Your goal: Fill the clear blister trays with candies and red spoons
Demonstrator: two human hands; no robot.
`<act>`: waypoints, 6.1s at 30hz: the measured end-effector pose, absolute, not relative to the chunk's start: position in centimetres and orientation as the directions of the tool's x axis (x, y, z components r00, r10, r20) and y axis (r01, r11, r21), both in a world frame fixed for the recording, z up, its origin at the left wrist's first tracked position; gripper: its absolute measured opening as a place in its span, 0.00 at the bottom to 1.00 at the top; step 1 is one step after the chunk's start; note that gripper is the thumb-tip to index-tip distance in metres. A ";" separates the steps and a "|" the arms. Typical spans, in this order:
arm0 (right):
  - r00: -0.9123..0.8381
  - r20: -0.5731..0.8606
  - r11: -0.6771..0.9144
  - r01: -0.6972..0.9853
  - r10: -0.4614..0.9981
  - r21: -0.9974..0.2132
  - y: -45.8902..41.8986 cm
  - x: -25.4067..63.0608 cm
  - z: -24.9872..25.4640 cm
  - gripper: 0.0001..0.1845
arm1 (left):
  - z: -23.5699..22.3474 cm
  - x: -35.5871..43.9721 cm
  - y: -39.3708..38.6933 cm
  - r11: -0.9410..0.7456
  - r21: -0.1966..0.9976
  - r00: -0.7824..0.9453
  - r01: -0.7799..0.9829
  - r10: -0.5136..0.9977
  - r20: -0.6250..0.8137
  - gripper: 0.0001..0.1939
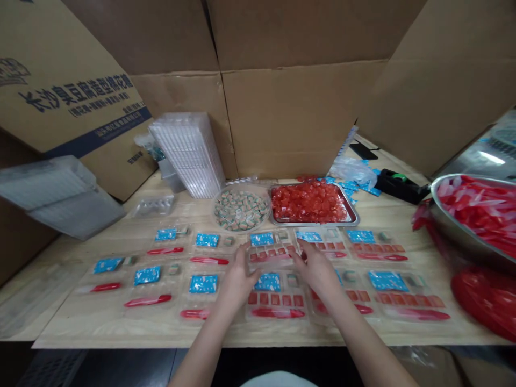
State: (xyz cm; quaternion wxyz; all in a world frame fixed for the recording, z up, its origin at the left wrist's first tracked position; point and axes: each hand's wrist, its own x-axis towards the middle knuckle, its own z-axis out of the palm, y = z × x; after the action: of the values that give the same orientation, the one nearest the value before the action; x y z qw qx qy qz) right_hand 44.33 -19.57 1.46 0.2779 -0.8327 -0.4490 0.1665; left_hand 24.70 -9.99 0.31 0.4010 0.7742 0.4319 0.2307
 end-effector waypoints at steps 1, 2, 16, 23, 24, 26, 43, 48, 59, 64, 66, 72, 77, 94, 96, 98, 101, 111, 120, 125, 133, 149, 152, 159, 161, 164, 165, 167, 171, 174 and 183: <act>0.516 -0.025 -0.429 0.683 0.856 -0.592 -19.6 44.2 1.6 0.27 | 0.4 24.9 -9.9 -0.338 0.806 0.534 0.485 0.845 0.033 0.33; 0.493 -0.026 -0.412 0.694 0.869 -0.590 -19.6 44.1 1.8 0.27 | 0.5 25.2 -9.7 -0.362 0.796 0.541 0.486 0.839 0.051 0.32; 0.414 -0.023 -0.307 0.637 0.910 -0.707 -20.1 44.7 2.0 0.28 | 2.0 24.9 -10.3 -0.433 0.679 0.599 0.593 0.801 -0.013 0.34; 0.390 0.103 -0.279 0.798 0.915 -0.534 -19.9 44.0 1.8 0.28 | 0.2 24.9 -9.5 -0.463 0.704 0.601 0.538 0.796 0.064 0.32; 0.395 0.122 -0.286 0.815 0.911 -0.504 -19.9 43.8 1.7 0.28 | 0.1 24.7 -9.5 -0.462 0.710 0.604 0.531 0.794 0.065 0.33; 0.377 0.140 -0.278 0.846 0.916 -0.455 -19.9 43.7 1.5 0.26 | 0.1 24.6 -9.5 -0.454 0.716 0.604 0.529 0.795 0.057 0.33; 0.274 0.433 -0.043 0.880 0.859 -0.473 -19.8 46.6 -0.1 0.16 | 3.5 19.3 0.4 -0.452 0.470 0.390 0.758 0.892 0.230 0.16; 0.308 0.390 -0.051 0.835 0.868 -0.548 -19.8 44.5 -0.3 0.14 | 3.4 20.8 6.0 -0.600 0.431 0.581 0.674 0.791 0.192 0.21; 0.337 0.262 -0.100 0.764 0.904 -0.637 -17.9 42.8 1.2 0.13 | 3.3 25.4 7.8 -0.511 0.438 0.517 0.739 0.848 0.118 0.23; 0.300 0.290 -0.031 0.742 0.909 -0.670 -16.7 41.3 2.3 0.13 | 3.5 28.5 6.9 -0.382 0.502 0.395 0.776 0.915 0.086 0.32; 0.315 0.282 -0.039 0.725 0.906 -0.687 -17.2 41.4 2.1 0.13 | 3.5 28.7 7.2 -0.313 0.551 0.344 0.774 0.937 0.049 0.29; 0.386 0.191 -0.117 0.647 0.903 -0.753 -19.7 43.0 0.5 0.12 | 5.3 27.2 9.0 -0.112 0.795 0.353 0.597 0.926 -0.135 0.14; 0.469 0.064 -0.176 0.449 0.881 -0.876 -20.5 42.7 2.1 0.13 | 7.8 24.2 3.6 0.025 0.966 0.391 0.256 0.912 -0.127 0.14; -0.002 0.570 0.278 0.875 0.821 -0.396 -23.7 42.5 4.8 0.22 | 3.7 19.4 -12.1 -0.069 0.995 0.153 0.065 0.987 0.058 0.17; -0.061 0.547 0.277 0.905 0.835 -0.322 -24.6 42.0 4.6 0.22 | 3.4 19.1 -12.8 -0.284 0.926 0.251 0.250 0.942 0.221 0.15; -0.149 0.408 0.300 0.892 0.901 -0.337 -25.0 41.8 4.7 0.25 | 2.7 19.3 -13.5 -0.522 0.760 0.439 0.388 0.829 0.346 0.15; -0.156 0.207 0.236 0.861 0.966 -0.450 -23.7 44.4 5.3 0.31 | 1.2 19.9 -14.6 -0.764 0.490 0.715 0.420 0.611 0.340 0.17; 0.502 0.299 -0.376 0.841 0.812 -0.390 -11.3 58.0 2.4 0.11 | 0.0 21.7 -17.0 -0.825 0.273 0.824 0.494 0.545 0.155 0.21; 0.305 0.204 -0.072 0.697 0.930 -0.713 -18.8 49.5 2.7 0.08 | 1.0 21.8 -16.7 -0.818 0.347 0.852 0.459 0.516 0.090 0.19; 0.033 0.176 0.086 0.772 0.984 -0.629 -21.4 43.1 2.2 0.11 | 1.0 21.6 -16.6 -0.833 0.345 0.869 0.432 0.487 0.088 0.20; -0.113 0.212 0.197 0.881 0.971 -0.430 -20.4 44.5 2.3 0.10 | 0.7 21.5 -16.7 -0.830 0.355 0.863 0.430 0.494 0.110 0.19; 0.229 -0.008 -0.107 0.423 0.973 -0.900 -17.8 47.6 5.6 0.11 | 2.8 22.2 -16.0 -0.578 0.729 0.661 0.366 0.713 0.233 0.14; 0.035 -0.198 -0.199 0.044 0.980 -0.979 -19.7 44.4 7.1 0.12 | 4.2 23.9 -14.9 -0.161 0.974 0.570 0.159 0.821 0.043 0.12; 0.017 -0.276 -0.272 -0.120 0.961 -0.955 -20.7 42.0 5.4 0.13 | 4.5 25.5 -14.7 0.402 0.909 0.647 -0.112 0.724 -0.240 0.12; 0.019 -0.279 -0.276 -0.086 0.960 -0.957 -21.1 41.8 5.1 0.13 | 4.2 25.1 -15.0 0.463 0.880 0.667 -0.107 0.689 -0.282 0.13; 0.097 -0.207 -0.208 0.003 0.974 -0.978 -21.9 40.9 5.1 0.13 | 4.1 24.8 -15.1 0.457 0.881 0.628 -0.121 0.723 -0.289 0.15; 0.122 -0.144 -0.153 0.070 0.982 -0.986 -22.2 40.5 5.1 0.14 | 4.1 24.8 -15.1 0.451 0.884 0.611 -0.126 0.737 -0.289 0.15; 0.141 0.008 -0.032 0.273 0.990 -0.962 -22.7 39.8 5.1 0.15 | 4.1 24.8 -15.3 0.443 0.891 0.606 -0.103 0.738 -0.297 0.14; 0.163 0.153 0.026 0.597 0.975 -0.802 -22.7 40.8 4.6 0.08 | 3.1 23.9 -15.9 0.211 0.974 0.589 0.086 0.777 -0.220 0.09; 0.223 0.230 -0.016 0.749 0.947 -0.662 -21.7 42.5 4.0 0.09 | 2.2 22.6 -16.4 -0.280 0.895 0.585 0.346 0.811 0.027 0.09; 0.010 0.185 0.084 0.866 0.983 -0.493 -19.2 41.3 2.7 0.06 | 1.2 21.6 -16.9 -0.653 0.630 0.748 0.420 0.643 0.168 0.08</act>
State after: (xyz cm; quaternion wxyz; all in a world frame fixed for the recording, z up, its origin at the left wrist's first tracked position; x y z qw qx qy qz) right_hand 41.26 -19.25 2.67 0.2468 -0.6663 -0.6937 0.1181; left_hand 21.59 -16.87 1.21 0.2898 0.8887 0.2989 0.1919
